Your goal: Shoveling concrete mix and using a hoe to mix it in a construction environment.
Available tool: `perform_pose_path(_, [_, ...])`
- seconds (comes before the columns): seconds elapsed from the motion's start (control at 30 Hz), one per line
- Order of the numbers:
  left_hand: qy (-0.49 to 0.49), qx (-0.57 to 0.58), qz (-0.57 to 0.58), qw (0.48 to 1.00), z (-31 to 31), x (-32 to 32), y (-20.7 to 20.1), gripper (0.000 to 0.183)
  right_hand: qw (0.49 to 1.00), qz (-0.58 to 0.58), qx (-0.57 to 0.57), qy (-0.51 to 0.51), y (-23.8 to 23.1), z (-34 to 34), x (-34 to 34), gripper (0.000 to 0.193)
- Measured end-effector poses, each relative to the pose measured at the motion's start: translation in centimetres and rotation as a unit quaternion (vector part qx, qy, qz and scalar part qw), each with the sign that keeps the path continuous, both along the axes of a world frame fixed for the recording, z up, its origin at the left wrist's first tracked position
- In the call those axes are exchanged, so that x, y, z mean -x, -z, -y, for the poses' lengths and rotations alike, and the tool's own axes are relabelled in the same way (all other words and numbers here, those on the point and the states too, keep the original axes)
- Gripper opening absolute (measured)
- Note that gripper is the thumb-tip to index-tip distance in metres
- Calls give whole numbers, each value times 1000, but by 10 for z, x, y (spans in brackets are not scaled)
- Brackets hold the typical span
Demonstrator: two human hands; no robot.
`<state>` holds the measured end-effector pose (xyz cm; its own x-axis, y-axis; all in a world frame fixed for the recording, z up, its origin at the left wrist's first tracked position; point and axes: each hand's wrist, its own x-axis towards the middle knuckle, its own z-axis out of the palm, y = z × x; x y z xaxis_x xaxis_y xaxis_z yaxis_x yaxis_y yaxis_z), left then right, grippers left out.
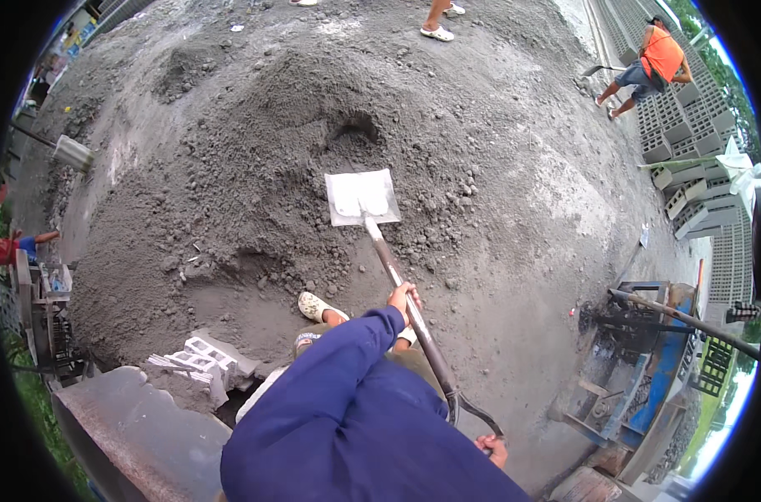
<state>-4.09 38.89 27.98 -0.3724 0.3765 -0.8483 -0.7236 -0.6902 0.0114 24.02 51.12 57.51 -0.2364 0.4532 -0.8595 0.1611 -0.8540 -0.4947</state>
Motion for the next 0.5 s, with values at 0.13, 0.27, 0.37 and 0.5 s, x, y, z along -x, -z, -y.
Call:
perform_pose_path(0.13, [39, -3, -5, 999, -58, -22, -12, 11, 998, -42, 53, 14, 31, -23, 57, 10])
perform_pose_path(0.27, [2, -61, -24, 998, -102, -45, -9, 12, 990, -60, 95, -80, 96, -53, 128, 10])
perform_pose_path(0.37, [0, -61, -69, 996, -110, -35, -50, 18, 989, -82, 102, -72, 69, -52, 158, 9])
perform_pose_path(0.5, [-34, -97, -37, 994, -102, 5, -92, 20, 975, -129, 144, -114, 32, -54, 203, 12])
